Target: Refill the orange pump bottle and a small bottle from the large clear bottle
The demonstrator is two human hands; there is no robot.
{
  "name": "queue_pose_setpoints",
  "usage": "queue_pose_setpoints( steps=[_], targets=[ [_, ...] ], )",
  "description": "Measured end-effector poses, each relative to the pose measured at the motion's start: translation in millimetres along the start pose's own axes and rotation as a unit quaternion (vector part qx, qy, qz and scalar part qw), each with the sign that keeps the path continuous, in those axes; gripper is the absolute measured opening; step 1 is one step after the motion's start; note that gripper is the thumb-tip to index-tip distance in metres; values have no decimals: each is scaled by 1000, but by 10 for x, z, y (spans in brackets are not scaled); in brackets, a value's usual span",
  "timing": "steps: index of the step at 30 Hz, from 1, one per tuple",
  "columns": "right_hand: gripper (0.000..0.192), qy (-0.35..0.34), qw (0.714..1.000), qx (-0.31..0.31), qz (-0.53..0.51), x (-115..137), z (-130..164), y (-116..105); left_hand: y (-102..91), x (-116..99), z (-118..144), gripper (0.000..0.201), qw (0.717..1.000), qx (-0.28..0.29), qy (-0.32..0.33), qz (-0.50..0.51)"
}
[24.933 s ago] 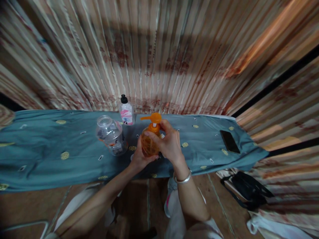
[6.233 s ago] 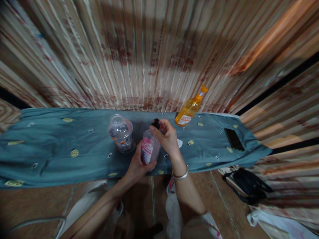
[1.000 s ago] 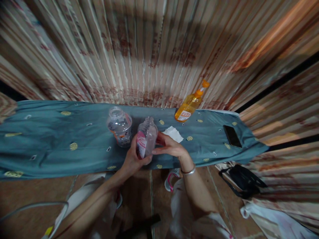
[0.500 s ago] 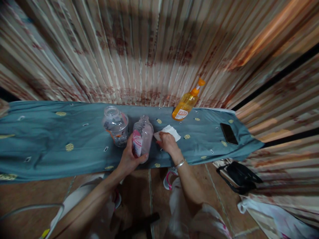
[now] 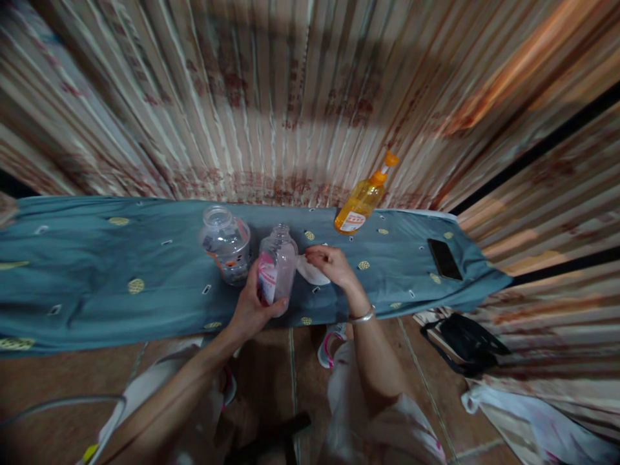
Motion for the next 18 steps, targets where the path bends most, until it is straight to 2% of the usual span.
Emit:
queue_pose_setpoints(
  steps=[3,5,7,8,13,16,18],
  targets=[
    [52,-3,984,49,-171,161,105,-4,13,-13,-24,109,1000,-4,-2,3],
    [70,-16,970,98,-220,330,172,132,41,-41,-39,108,1000,0,3,5],
    [80,-25,965,141,-222,467,220,344,64,-70,-51,106,1000,2,12,7],
    [83,-29,966,142,-214,508,227,437,70,-77,-57,105,1000,2,13,10],
    [86,-46,986,51,-151,559,225,663,63,-35,-84,103,1000,1,6,19],
    [80,-51,990,29,-129,569,235,662,91,7,-84,107,1000,16,7,22],
    [71,-42,991,11,-130,549,221,555,130,30,-78,111,999,33,15,34]
  ],
)
Point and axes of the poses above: each hand's wrist, its own z-axis away from the middle knuckle, its own y-axis out of the palm, x = y × z, the point moved 8 cm from there along -z, towards the middle knuckle, and after that the axes turned 7 degrees about -y, right-handed, at the moved point
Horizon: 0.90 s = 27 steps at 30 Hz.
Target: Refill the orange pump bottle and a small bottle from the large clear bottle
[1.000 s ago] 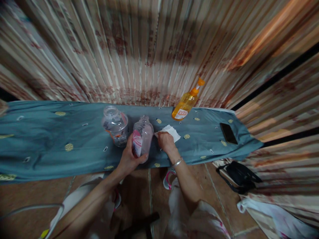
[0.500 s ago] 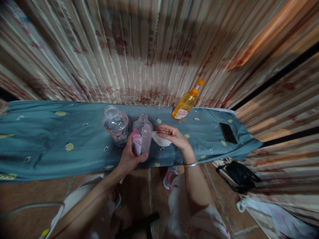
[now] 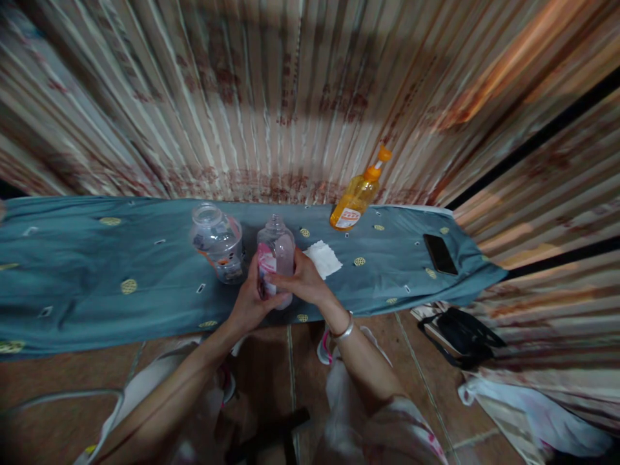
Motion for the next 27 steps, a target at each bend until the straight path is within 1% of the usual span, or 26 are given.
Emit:
queue_pose_setpoints(
  steps=[2,3,5,6,8,9,11,13,15,18,22,24,27],
  targets=[
    [63,1,999,-45,9,16,-23,-240,18,10,0,106,1000,-2,19,3],
    [61,-5,996,-87,26,31,-30,-419,21,12,-4,96,999,-10,30,-12],
    [64,-27,976,-200,75,69,-4,-830,51,23,-26,66,996,-23,46,-70],
    [66,-38,962,-249,105,79,24,-1009,95,30,-44,50,993,-17,52,-105],
    [67,-47,939,-305,152,51,72,-1247,228,49,-90,26,987,15,62,-146],
    [66,-45,932,-318,170,12,87,-1313,309,58,-116,20,984,35,67,-159],
    [66,-31,924,-326,198,-104,103,-1368,473,79,-173,16,977,67,76,-188],
    [67,-11,924,-317,216,-234,101,-1359,620,116,-238,22,968,89,79,-221],
    [67,1,927,-301,225,-341,88,-1327,729,165,-306,25,959,99,76,-254],
    [69,5,932,-283,227,-441,71,-1294,838,226,-389,24,948,106,76,-292],
    [70,10,935,-279,221,-490,64,-1299,895,237,-459,21,937,110,84,-321],
    [73,8,937,-280,207,-492,62,-1314,870,216,-482,23,934,107,89,-328],
    [77,-3,944,-273,186,-485,50,-1325,773,181,-484,25,932,101,98,-334]
  ],
)
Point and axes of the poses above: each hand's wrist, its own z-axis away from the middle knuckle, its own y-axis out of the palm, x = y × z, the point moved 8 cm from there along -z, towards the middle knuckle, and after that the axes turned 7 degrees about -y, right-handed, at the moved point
